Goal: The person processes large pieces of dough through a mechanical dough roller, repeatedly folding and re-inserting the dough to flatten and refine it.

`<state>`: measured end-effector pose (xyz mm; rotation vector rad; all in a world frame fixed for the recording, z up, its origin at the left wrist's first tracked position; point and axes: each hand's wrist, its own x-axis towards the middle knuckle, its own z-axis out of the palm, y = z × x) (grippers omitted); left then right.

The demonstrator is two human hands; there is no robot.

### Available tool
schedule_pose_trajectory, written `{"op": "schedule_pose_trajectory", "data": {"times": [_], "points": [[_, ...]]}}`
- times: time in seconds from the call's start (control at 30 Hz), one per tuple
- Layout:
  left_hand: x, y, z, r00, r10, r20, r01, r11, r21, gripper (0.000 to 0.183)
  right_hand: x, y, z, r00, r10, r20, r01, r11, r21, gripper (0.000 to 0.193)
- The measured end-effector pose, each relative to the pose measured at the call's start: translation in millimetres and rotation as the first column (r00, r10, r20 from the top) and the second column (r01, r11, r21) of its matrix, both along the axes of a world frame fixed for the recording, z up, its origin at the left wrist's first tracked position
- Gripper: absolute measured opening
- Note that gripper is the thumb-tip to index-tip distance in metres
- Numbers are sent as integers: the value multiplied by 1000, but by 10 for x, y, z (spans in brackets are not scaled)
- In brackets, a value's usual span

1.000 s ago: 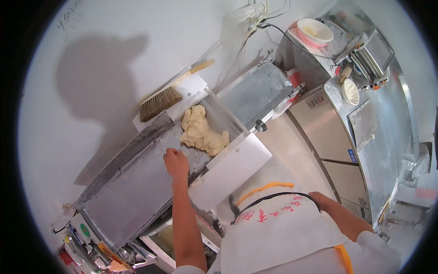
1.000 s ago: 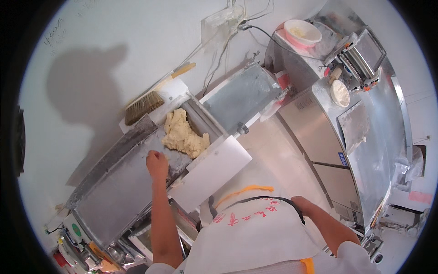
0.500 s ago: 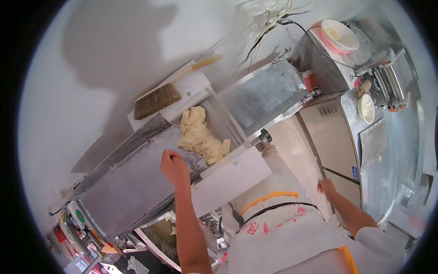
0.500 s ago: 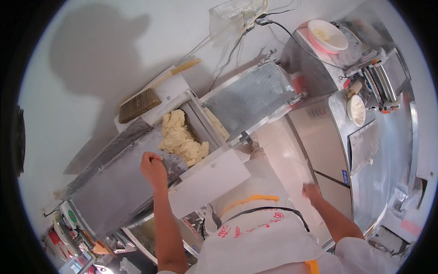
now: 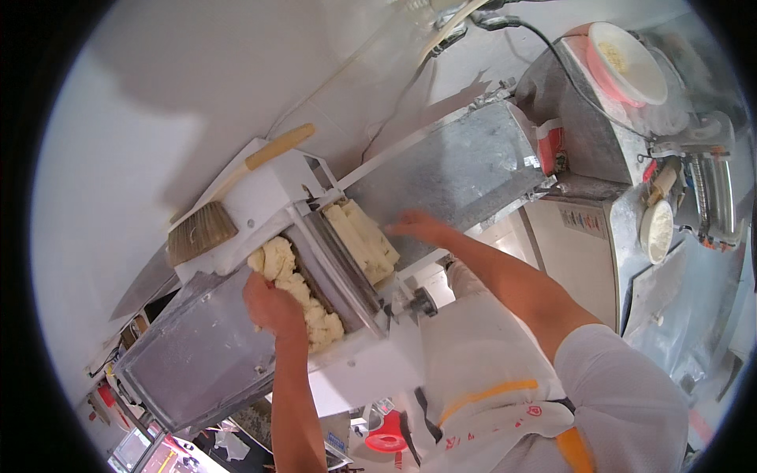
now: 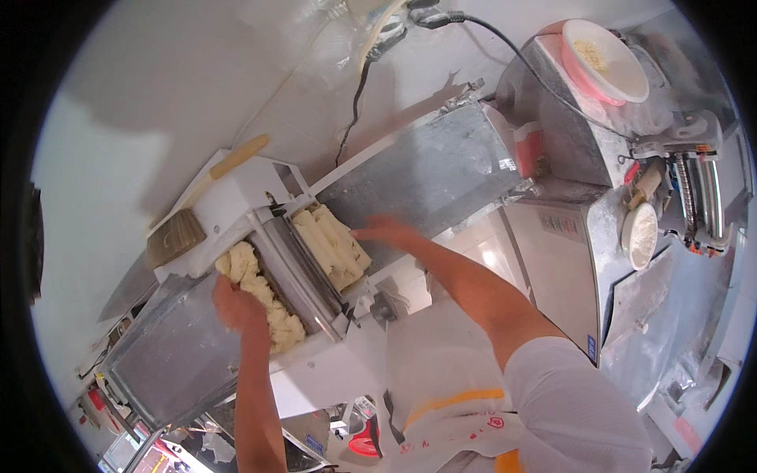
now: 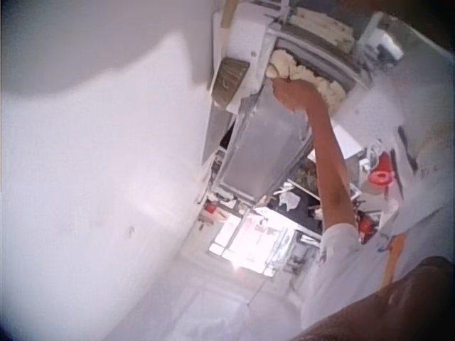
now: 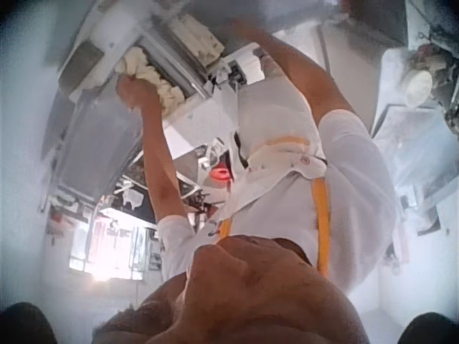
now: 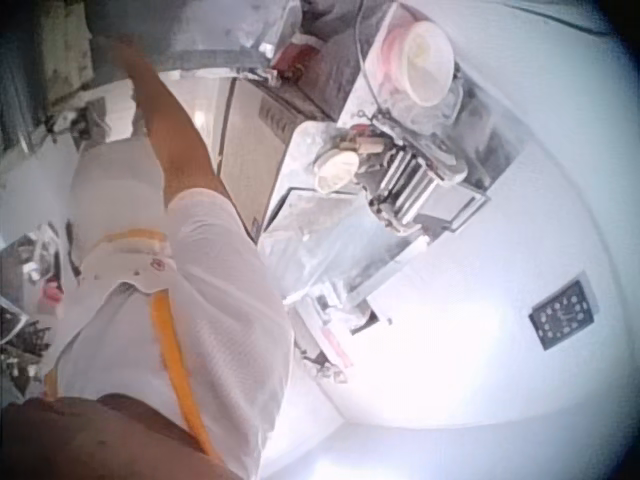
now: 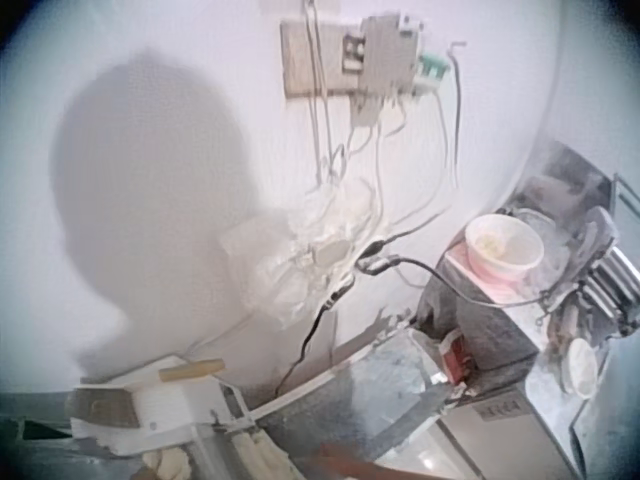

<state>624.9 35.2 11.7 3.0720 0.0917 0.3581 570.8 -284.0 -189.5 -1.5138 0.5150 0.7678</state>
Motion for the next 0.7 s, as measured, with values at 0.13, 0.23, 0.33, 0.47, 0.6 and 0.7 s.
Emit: {"op": "schedule_pose_trajectory", "data": {"times": [0.13, 0.23, 0.33, 0.47, 0.6, 0.7], "points": [[-29, -33, 225, 990, 12, -139, -38, 981, -189, 10, 334, 381, -252, 993, 120, -11, -120, 989, -83, 126], [-350, -60, 650, 992, 124, -26, -122, 875, -468, 9, 438, 644, -382, 997, 47, -55, -50, 997, -61, 125], [-1189, 29, 1129, 957, 256, 134, -160, 856, -492, 24, 513, 874, -348, 989, -73, -125, 81, 995, 62, 116], [-2026, 60, 1240, 998, -59, 2, 52, 863, -502, 13, 506, 935, -935, 956, -168, -240, 236, 926, 294, 100], [-2963, 302, 976, 969, -18, -248, -123, 831, -542, 11, 503, 994, -578, 967, -130, -220, 195, 932, 306, 87], [-2901, 57, 1033, 942, -104, -320, -110, 805, -584, 11, 497, 1007, -596, 980, -101, -172, 137, 968, 213, 81]]}}
